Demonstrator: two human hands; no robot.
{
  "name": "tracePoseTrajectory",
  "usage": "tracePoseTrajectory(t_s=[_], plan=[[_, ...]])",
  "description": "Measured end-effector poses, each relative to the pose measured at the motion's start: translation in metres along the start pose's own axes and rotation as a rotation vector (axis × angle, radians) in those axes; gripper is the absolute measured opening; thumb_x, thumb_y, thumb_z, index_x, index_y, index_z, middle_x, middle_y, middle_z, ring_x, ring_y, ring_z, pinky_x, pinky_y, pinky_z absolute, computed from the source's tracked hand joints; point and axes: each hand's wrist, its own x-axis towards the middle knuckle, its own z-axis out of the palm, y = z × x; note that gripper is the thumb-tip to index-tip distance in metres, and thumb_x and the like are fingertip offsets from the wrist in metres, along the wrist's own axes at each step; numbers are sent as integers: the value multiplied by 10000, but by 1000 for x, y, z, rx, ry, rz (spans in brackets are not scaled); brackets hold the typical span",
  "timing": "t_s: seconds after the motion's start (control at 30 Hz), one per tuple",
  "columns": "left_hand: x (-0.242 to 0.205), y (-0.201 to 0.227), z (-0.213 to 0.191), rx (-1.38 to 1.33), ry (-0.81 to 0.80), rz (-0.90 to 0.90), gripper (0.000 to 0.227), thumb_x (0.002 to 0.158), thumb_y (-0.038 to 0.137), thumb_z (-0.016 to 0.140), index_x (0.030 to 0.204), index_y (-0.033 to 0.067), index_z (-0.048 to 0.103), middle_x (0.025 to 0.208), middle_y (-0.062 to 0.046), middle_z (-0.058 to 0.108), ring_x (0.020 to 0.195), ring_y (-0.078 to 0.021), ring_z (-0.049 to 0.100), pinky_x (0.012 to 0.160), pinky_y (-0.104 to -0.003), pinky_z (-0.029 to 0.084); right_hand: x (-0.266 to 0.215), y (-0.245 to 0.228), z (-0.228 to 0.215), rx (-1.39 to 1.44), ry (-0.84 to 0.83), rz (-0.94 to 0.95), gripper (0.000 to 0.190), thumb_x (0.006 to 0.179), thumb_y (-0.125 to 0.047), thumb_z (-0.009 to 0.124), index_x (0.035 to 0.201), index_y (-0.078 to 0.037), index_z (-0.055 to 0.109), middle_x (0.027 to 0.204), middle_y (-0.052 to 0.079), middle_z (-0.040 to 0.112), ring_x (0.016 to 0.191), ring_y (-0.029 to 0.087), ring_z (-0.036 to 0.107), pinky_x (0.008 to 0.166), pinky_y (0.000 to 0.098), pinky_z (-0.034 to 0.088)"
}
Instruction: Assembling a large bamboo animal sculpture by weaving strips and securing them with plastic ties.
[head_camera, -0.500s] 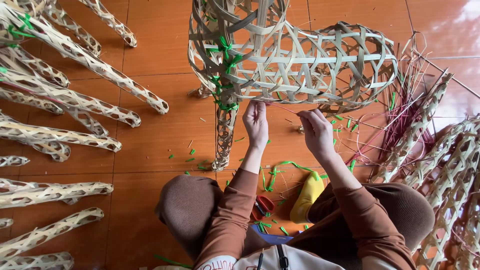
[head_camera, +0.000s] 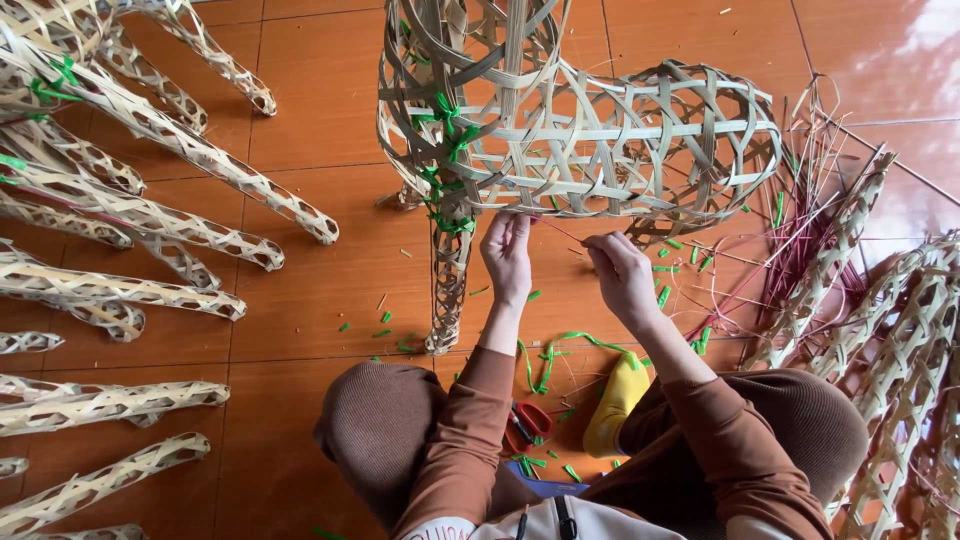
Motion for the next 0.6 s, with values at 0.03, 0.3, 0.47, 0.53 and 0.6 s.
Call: tracePoseTrajectory(t_s=[0.03, 0.3, 0.47, 0.53, 0.6], plan=[[-1, -3, -1, -2, -1, 2, 135, 999, 181, 629, 935, 87, 701, 845, -54, 702, 882, -102, 621, 912, -372, 509, 0, 0, 1, -1, 1, -2, 126, 960, 24, 611, 1009, -53, 698, 777, 115, 585, 649, 270, 614, 585, 350, 489], [-1, -21, -3, -8, 39, -8, 155, 1001, 196, 627, 938, 81, 709, 843, -74, 704, 880, -125, 627, 923, -381, 495, 0, 4, 0, 22, -51, 14, 123, 948, 3, 612, 1005, -62, 699, 759, 106, 589, 613, 268, 595, 564, 359, 486], [-1, -19, -5, -58, 14, 18, 142, 986, 179, 637, 1074, 70, 608, 894, -102, 714, 881, -148, 651, 889, -362, 513, -2, 7, 0, -1, -48, 7, 121, 949, -11, 605, 1013, -68, 690, 763, 115, 584, 618, 286, 602, 561, 362, 489], [-1, -7, 0, -104, 8, 36, 253, 977, 177, 643, 1171, 68, 522, 914, -115, 711, 860, -163, 662, 857, -345, 530, 0, 2, -1, -28, -45, -2, 131, 950, -19, 596, 1019, -79, 690, 764, 114, 584, 620, 300, 606, 559, 361, 492], [-3, 19, 9, -63, 24, 100, 437, 999, 102, 590, 1320, 131, 294, 920, -119, 712, 809, -166, 658, 803, -353, 544, 2, -8, -3, -79, -62, -27, 145, 958, -44, 584, 1044, -90, 691, 768, 112, 577, 601, 295, 596, 560, 370, 497]])
